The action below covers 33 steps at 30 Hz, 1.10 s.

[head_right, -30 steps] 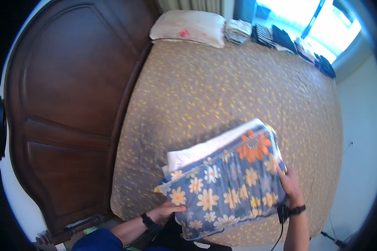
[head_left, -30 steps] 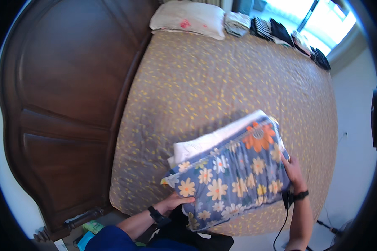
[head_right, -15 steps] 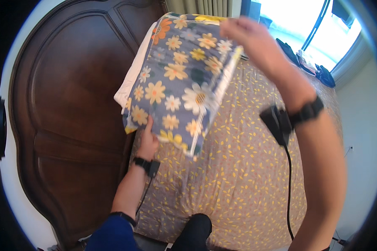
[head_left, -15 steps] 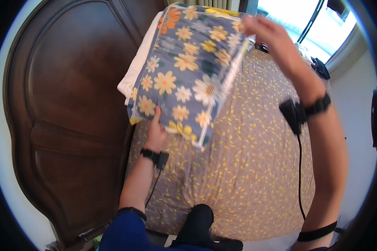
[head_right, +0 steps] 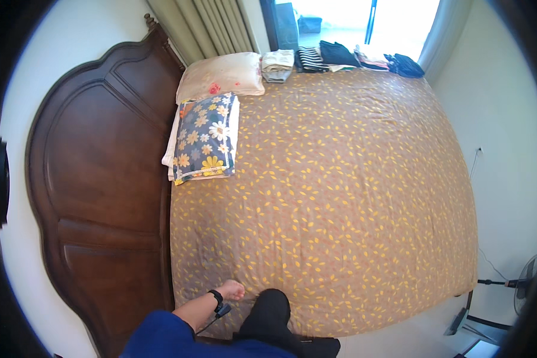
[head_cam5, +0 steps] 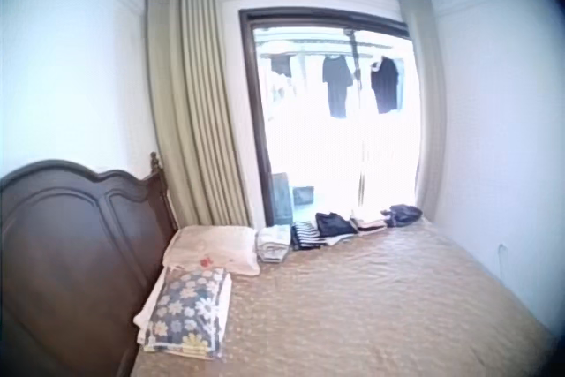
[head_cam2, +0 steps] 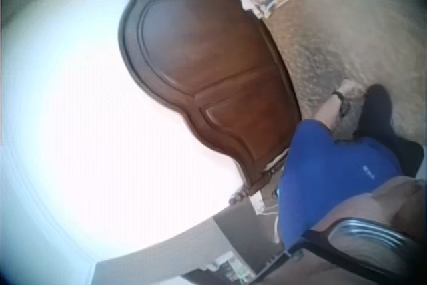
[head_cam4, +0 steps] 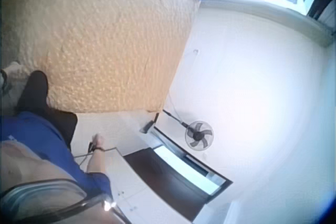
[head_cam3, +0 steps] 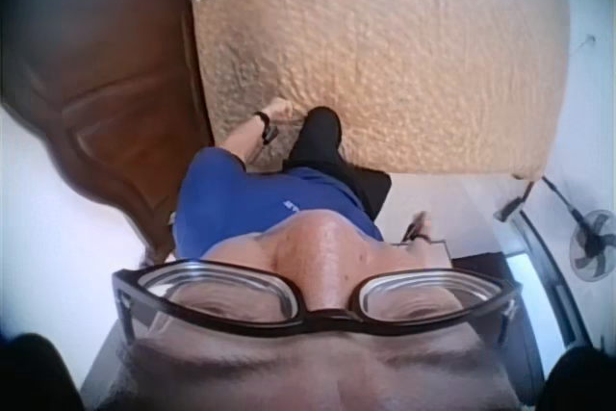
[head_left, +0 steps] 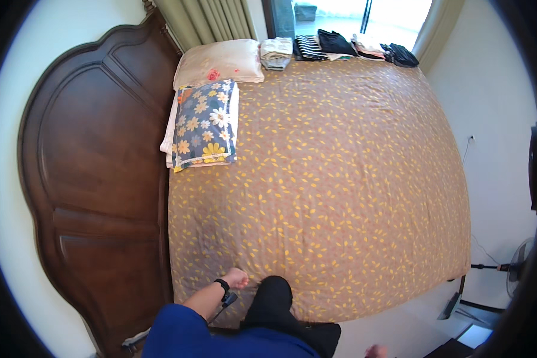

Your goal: Fold a blanket and use a brush to sweep the surface of a bed.

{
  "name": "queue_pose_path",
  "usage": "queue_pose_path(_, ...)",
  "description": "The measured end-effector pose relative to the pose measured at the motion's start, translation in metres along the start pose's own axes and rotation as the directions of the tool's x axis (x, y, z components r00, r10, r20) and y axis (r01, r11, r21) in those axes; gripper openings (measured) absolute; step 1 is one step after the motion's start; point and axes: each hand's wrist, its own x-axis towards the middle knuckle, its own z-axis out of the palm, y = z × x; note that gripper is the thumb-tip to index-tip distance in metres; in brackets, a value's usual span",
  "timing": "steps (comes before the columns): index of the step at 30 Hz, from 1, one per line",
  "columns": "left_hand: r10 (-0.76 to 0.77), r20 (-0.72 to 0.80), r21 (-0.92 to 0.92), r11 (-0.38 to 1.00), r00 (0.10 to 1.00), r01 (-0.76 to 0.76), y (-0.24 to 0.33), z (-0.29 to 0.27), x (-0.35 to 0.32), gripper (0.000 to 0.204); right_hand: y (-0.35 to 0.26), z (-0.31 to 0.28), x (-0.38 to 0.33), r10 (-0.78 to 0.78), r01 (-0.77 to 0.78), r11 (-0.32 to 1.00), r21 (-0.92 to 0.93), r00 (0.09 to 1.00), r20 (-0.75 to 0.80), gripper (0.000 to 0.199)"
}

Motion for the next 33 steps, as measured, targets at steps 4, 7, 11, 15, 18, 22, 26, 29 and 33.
queue_pose_path(4,-0.213,-0.256,0.271,0.921,0.943,0.281,-0.054,0.028,-0.080,0.013,0.148,0.030,-0.094,0.392,-0.385,0.920,-0.075,0.894,0.217,0.013)
queue_pose_path(7,-0.096,-0.054,0.451,0.886,0.994,0.110,-0.035,0.050,-0.092,0.014,0.193,0.029,-0.109,0.396,-0.363,0.918,-0.158,0.850,0.348,0.014)
queue_pose_path(11,0.099,0.062,0.401,0.909,0.993,-0.116,0.030,0.148,-0.075,0.017,0.228,-0.025,-0.067,0.073,0.006,0.980,-0.201,0.921,0.383,0.018)
queue_pose_path(15,0.231,-0.129,0.400,0.902,0.964,-0.162,0.062,0.104,-0.072,0.017,0.067,0.023,-0.018,0.115,-0.129,0.991,0.044,0.965,0.237,0.019)
queue_pose_path(18,0.254,-0.248,0.246,0.950,0.935,-0.193,0.100,0.034,-0.085,0.017,-0.075,0.081,-0.085,-0.048,-0.033,0.965,0.260,0.954,0.296,0.021)
queue_pose_path(22,0.415,-0.305,0.102,0.909,0.857,-0.404,0.186,-0.023,-0.025,0.018,-0.156,0.097,-0.158,0.082,-0.084,0.996,-0.010,0.938,0.338,0.035)
queue_pose_path(26,0.455,-0.401,-0.006,0.866,0.795,-0.499,0.255,-0.093,0.018,0.019,-0.126,0.106,-0.168,0.347,-0.288,0.935,-0.207,0.866,0.359,0.042)
queue_pose_path(29,0.454,-0.511,-0.073,0.824,0.730,-0.562,0.279,-0.165,0.035,0.019,-0.123,0.110,-0.193,0.471,-0.420,0.880,-0.221,0.829,0.301,0.037)
queue_pose_path(33,0.401,-0.634,-0.223,0.724,0.662,-0.653,0.315,-0.228,0.059,0.024,-0.081,0.076,-0.173,0.602,-0.506,0.789,-0.347,0.750,0.274,0.048)
